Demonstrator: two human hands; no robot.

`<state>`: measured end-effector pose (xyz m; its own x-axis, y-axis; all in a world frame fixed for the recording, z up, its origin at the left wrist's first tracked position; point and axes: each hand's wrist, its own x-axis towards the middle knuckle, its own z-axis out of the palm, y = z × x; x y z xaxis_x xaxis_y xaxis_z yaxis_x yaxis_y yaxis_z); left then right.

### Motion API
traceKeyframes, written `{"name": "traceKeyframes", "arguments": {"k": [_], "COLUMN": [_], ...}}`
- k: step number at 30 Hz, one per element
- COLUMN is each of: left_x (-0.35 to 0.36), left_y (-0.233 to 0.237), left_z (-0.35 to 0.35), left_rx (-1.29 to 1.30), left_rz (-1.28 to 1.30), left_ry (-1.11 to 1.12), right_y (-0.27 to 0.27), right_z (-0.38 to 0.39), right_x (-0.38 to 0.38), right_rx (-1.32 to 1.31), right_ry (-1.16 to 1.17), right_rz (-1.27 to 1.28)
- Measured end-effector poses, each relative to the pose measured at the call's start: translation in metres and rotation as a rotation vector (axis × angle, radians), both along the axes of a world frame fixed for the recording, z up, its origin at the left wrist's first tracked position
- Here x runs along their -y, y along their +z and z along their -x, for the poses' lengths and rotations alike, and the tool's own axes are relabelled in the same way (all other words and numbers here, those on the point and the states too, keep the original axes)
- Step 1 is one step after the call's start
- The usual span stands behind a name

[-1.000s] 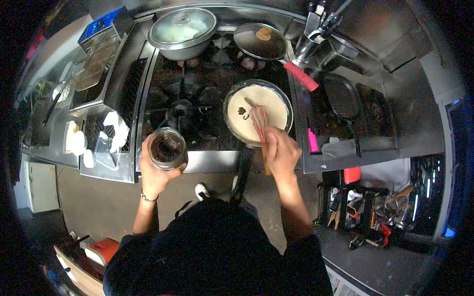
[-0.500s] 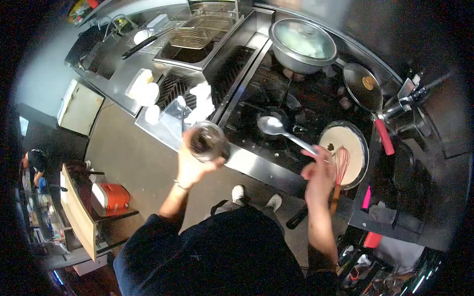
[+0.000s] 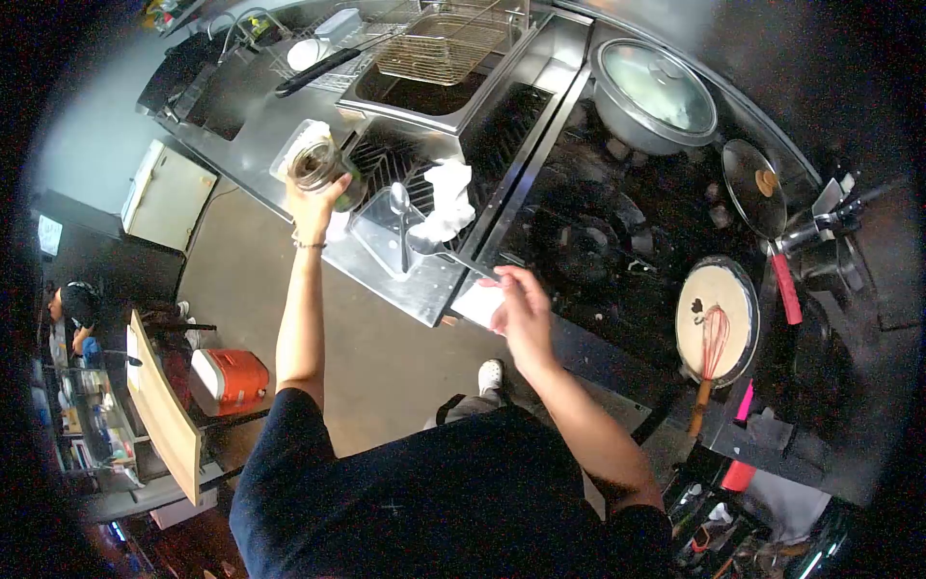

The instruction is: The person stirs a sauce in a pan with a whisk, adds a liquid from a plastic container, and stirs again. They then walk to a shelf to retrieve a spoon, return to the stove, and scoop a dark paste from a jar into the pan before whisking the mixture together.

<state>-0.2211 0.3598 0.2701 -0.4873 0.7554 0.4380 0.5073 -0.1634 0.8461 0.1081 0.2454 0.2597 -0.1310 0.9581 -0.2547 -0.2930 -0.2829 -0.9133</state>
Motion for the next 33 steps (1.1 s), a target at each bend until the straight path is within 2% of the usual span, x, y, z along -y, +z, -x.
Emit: {"name": "traceKeyframes", "arguments": {"k": [4,6,7,10,11,12,14,17,20,23,24,26,30,32,33], "left_x": [-0.038,-0.052,-0.067,-0.089,-0.093,-0.095,-0.097,-0.095,-0.097,-0.093,-0.092,-0.09,-0.088,-0.097,-0.098], "left_y": [-0.022,-0.029,-0.05,-0.07,-0.077,-0.083,-0.088,-0.093,-0.101,-0.1,-0.097,-0.096,-0.095,-0.115,-0.12], "left_z": [-0.009,-0.016,-0.011,-0.014,-0.014,-0.011,-0.004,0.003,0.004,-0.003,-0.005,-0.007,-0.008,0.007,0.009], "left_rx": [-0.064,-0.002,0.012,-0.017,0.091,0.093,0.152,0.095,0.112,0.122,0.083,0.109,0.062,0.078,0.102], "left_rz": [-0.042,-0.05,-0.036,-0.027,-0.04,-0.037,-0.033,-0.039,-0.034,-0.02,-0.005,-0.02,-0.019,-0.04,-0.05], "left_ry": [0.062,-0.019,-0.029,-0.01,-0.017,-0.019,-0.029,-0.056,-0.081,-0.07,-0.057,-0.093,-0.091,-0.177,-0.166], "right_y": [-0.066,-0.079,-0.083,-0.092,-0.099,-0.104,-0.102,-0.104,-0.104,-0.099,-0.097,-0.095,-0.071,-0.029,-0.014], "right_z": [0.044,0.061,0.068,0.082,0.086,0.091,0.099,0.115,0.126,0.127,0.128,0.127,0.107,0.073,0.055], "right_x": [0.001,0.001,0.0,-0.004,-0.003,-0.002,0.0,-0.003,-0.008,-0.01,-0.01,-0.009,0.001,0.008,0.013], "right_rx": [0.004,0.048,0.024,0.033,0.05,0.067,0.104,0.041,0.131,0.569,0.569,0.671,0.743,0.647,0.587], "right_ry": [0.066,0.08,0.071,0.069,0.073,0.079,0.107,0.121,0.151,0.189,0.191,0.064,0.095,0.385,0.41], "right_rz": [-0.014,-0.039,-0.034,-0.012,-0.046,-0.079,-0.082,-0.061,-0.077,-0.289,-0.289,-0.473,-0.432,-0.379,-0.433]}}
